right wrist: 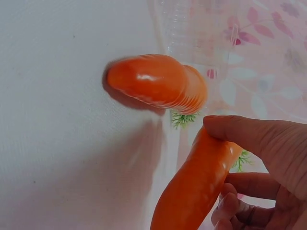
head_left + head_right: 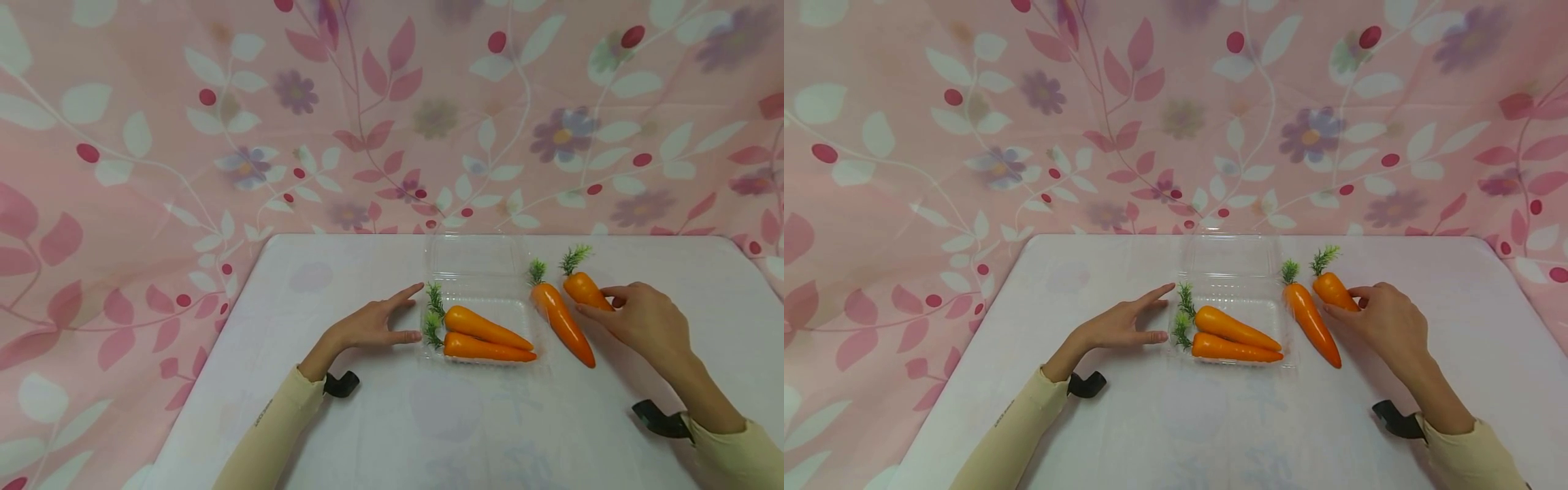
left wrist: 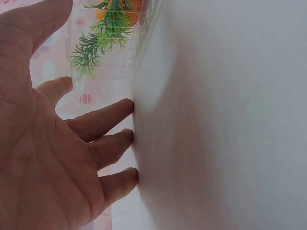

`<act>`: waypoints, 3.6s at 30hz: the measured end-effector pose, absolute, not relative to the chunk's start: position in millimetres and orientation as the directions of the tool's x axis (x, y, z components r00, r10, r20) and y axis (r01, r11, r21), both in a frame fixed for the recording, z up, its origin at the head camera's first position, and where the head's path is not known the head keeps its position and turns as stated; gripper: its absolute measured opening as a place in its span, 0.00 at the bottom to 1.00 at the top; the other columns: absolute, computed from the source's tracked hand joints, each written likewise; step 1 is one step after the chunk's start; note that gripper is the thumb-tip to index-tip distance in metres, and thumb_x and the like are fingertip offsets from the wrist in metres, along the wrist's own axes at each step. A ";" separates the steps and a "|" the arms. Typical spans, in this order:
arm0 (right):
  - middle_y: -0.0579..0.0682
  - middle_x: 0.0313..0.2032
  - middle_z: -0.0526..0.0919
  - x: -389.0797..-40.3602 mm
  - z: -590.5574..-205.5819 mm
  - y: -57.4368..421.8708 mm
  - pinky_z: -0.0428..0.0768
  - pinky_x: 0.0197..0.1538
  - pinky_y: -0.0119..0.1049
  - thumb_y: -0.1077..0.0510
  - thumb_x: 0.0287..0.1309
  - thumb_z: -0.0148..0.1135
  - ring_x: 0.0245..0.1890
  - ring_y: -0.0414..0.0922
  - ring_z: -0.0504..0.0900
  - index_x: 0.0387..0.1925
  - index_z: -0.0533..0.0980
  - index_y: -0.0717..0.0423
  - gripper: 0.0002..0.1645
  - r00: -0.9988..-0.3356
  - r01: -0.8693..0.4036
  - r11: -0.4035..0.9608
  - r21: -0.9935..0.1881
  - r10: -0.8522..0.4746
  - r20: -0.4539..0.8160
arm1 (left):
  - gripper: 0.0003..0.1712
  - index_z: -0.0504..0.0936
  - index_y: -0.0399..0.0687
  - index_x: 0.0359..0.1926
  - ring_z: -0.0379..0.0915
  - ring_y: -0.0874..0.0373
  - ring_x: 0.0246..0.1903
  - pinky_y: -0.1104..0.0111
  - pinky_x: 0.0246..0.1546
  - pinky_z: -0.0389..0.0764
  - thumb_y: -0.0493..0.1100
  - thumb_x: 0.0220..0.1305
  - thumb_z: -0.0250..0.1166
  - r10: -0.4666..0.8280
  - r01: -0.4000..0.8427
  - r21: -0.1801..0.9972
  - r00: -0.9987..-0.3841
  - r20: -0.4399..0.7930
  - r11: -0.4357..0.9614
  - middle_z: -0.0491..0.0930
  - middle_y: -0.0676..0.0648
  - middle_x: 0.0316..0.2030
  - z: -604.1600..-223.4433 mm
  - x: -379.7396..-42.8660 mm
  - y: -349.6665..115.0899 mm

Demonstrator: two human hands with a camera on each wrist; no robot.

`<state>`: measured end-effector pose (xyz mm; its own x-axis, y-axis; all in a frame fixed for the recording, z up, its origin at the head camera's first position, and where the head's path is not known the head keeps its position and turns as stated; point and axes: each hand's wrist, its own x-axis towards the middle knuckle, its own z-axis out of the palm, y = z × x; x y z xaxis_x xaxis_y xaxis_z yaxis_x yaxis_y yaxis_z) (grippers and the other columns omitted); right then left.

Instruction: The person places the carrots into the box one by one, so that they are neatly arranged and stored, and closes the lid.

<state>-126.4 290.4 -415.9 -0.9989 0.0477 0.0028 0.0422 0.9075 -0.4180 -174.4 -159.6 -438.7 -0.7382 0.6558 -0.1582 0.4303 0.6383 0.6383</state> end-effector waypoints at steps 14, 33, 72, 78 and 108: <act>0.59 0.32 0.78 -124.1 -406.1 287.2 0.68 0.20 0.37 0.31 0.49 0.71 0.24 0.49 0.71 0.50 0.80 0.69 0.46 -0.998 0.048 0.899 -0.436 0.055 0.004 | 0.54 0.44 0.70 0.78 0.62 0.52 0.67 0.51 0.67 0.61 0.69 0.59 0.65 0.659 0.427 0.646 -0.735 -0.159 0.632 0.68 0.49 0.68 -437.2 -173.4 -160.3; 0.58 0.35 0.77 -122.2 -390.9 275.1 0.68 0.22 0.36 0.28 0.48 0.69 0.29 0.51 0.72 0.52 0.79 0.66 0.48 -0.997 0.034 0.892 -0.450 0.059 0.042 | 0.54 0.44 0.71 0.78 0.61 0.53 0.68 0.51 0.67 0.61 0.69 0.60 0.64 0.663 0.432 0.645 -0.731 -0.159 0.631 0.67 0.50 0.69 -436.4 -173.2 -160.0; 0.50 0.30 0.76 -132.8 -371.4 233.3 0.68 0.25 0.38 0.33 0.47 0.74 0.30 0.48 0.71 0.47 0.85 0.59 0.38 -0.985 -0.135 0.850 -0.510 -0.057 0.164 | 0.54 0.44 0.73 0.78 0.61 0.53 0.68 0.51 0.67 0.61 0.68 0.59 0.65 0.658 0.424 0.653 -0.737 -0.154 0.628 0.68 0.51 0.68 -439.6 -172.4 -160.4; 0.50 0.29 0.76 -135.0 -368.9 224.7 0.68 0.26 0.38 0.33 0.47 0.74 0.30 0.48 0.71 0.47 0.85 0.60 0.38 -0.982 -0.153 0.846 -0.510 -0.073 0.173 | 0.53 0.44 0.73 0.78 0.61 0.53 0.68 0.51 0.67 0.61 0.68 0.60 0.65 0.654 0.419 0.651 -0.739 -0.159 0.632 0.68 0.51 0.68 -438.9 -173.3 -160.3; 0.51 0.33 0.79 -147.9 -363.8 189.8 0.71 0.31 0.39 0.27 0.44 0.71 0.32 0.49 0.73 0.48 0.85 0.57 0.42 -0.985 -0.172 0.814 -0.555 -0.146 0.091 | 0.54 0.44 0.71 0.78 0.59 0.52 0.69 0.51 0.67 0.61 0.68 0.60 0.65 0.659 0.420 0.654 -0.735 -0.162 0.629 0.68 0.50 0.68 -437.5 -174.4 -159.6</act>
